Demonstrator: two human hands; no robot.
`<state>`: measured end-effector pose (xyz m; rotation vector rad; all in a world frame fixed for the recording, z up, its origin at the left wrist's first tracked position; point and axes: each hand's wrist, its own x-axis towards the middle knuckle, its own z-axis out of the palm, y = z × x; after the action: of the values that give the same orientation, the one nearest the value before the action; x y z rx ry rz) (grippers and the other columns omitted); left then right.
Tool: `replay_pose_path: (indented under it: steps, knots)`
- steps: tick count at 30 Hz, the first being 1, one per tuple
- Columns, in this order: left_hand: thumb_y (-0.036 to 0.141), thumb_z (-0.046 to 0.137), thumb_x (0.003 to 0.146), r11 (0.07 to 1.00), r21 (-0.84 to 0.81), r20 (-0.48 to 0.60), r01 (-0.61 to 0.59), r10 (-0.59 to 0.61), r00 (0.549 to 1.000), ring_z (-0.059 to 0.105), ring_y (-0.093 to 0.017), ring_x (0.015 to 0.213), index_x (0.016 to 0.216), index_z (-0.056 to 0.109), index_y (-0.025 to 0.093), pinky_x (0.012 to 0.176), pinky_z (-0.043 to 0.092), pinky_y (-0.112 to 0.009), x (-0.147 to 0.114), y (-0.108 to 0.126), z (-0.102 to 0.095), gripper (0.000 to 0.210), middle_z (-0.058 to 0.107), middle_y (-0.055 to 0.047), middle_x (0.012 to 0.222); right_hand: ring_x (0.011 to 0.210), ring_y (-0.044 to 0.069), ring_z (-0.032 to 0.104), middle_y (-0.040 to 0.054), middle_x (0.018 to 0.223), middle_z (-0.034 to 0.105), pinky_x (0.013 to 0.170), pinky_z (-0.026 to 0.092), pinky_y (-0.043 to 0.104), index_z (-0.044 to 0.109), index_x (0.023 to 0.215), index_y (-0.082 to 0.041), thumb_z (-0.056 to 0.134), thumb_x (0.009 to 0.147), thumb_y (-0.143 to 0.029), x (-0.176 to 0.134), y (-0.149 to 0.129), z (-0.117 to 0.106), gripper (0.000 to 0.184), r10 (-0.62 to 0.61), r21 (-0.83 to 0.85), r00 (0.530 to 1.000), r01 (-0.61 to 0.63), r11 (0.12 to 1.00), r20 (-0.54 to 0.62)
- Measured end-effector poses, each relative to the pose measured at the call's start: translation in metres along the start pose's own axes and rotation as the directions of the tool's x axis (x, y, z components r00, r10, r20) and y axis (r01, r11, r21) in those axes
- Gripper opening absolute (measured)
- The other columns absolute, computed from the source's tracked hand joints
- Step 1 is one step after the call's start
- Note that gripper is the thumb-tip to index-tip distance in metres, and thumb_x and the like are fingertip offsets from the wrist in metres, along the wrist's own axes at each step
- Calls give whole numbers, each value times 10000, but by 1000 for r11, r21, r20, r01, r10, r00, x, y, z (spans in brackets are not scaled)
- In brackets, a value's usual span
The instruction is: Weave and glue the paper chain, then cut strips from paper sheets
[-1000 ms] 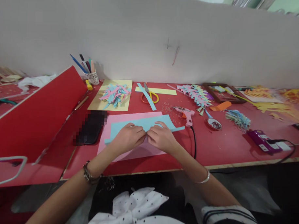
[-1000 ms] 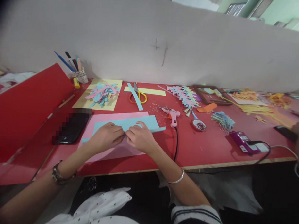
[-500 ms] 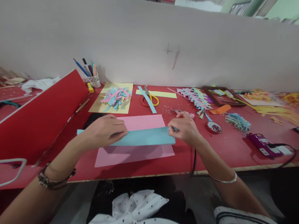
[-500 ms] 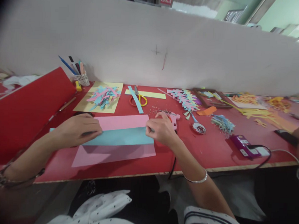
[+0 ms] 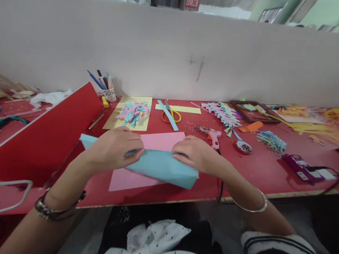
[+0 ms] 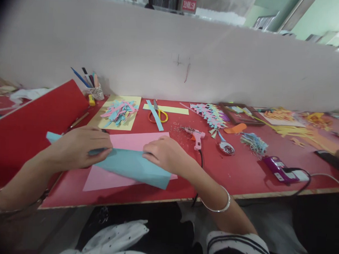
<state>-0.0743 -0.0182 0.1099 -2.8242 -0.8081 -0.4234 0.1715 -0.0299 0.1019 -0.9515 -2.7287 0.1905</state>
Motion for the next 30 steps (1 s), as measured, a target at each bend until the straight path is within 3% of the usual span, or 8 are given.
replay_pose_path:
  steps: [2, 8, 17, 22, 24, 27, 29, 30]
  knots:
    - [218, 314, 846, 999, 33, -27, 2, -1, 1000, 492, -114, 520, 665, 537, 203, 584, 350, -262, 6, 6, -1, 287, 576, 34, 578, 603, 128, 529, 24, 663, 632, 596, 335, 245, 597, 730, -158, 406, 893, -283, 6, -3, 0, 280, -13, 19, 999, 12, 1000, 53]
    - [134, 342, 830, 979, 197, -262, -53, 105, 959, 449, -86, 463, 611, 509, 197, 581, 357, -235, 23, 24, 10, 282, 552, 62, 509, 561, 84, 465, -15, 601, 566, 552, 307, 196, 597, 710, -158, 413, 889, -243, 23, -9, -2, 271, -45, 188, 999, 46, 981, -6]
    - [92, 360, 805, 912, 410, -343, 25, 128, 931, 459, -87, 461, 575, 494, 213, 568, 407, -232, -10, -5, 10, 292, 536, 60, 476, 501, 58, 421, -44, 541, 472, 523, 315, 177, 525, 617, -157, 401, 891, -259, 8, 10, -11, 317, -40, 314, 999, 44, 948, -18]
    - [161, 339, 839, 906, 351, -332, 234, -113, 936, 481, -107, 496, 609, 471, 235, 608, 427, -273, -43, -25, 6, 275, 540, 54, 511, 547, 85, 494, -22, 607, 589, 642, 387, 220, 563, 662, -177, 364, 908, -304, -11, 28, -21, 341, -19, 126, 996, 29, 992, -82]
    - [199, 287, 850, 872, 289, -338, 396, -294, 894, 487, -118, 515, 606, 446, 240, 610, 413, -293, -57, -33, 5, 293, 520, 45, 524, 574, 95, 520, -21, 646, 628, 748, 393, 261, 580, 695, -186, 349, 918, -305, -16, 33, -23, 343, -27, 35, 990, 32, 999, -138]
    - [233, 272, 836, 774, 114, -408, 623, -536, 739, 485, -121, 546, 622, 422, 234, 559, 365, -299, -71, -38, 0, 262, 499, 39, 567, 624, 106, 551, -15, 718, 664, 832, 370, 301, 603, 769, -199, 339, 924, -289, -20, 36, -23, 320, -22, -75, 976, 6, 997, -218]
    - [228, 277, 835, 732, -74, -439, 677, -633, 637, 484, -108, 564, 649, 423, 230, 550, 354, -294, -69, -32, -6, 235, 492, 47, 593, 670, 115, 561, -8, 757, 671, 862, 351, 320, 615, 823, -210, 328, 925, -266, -18, 33, -22, 309, -28, -156, 965, -14, 988, -261]
    - [228, 277, 841, 730, -149, -436, 667, -654, 618, 495, -105, 587, 669, 431, 230, 563, 364, -294, -65, -27, -9, 231, 501, 49, 614, 685, 118, 560, -7, 761, 669, 877, 340, 327, 618, 843, -217, 324, 922, -248, -16, 31, -20, 306, -40, -200, 960, -17, 980, -277]
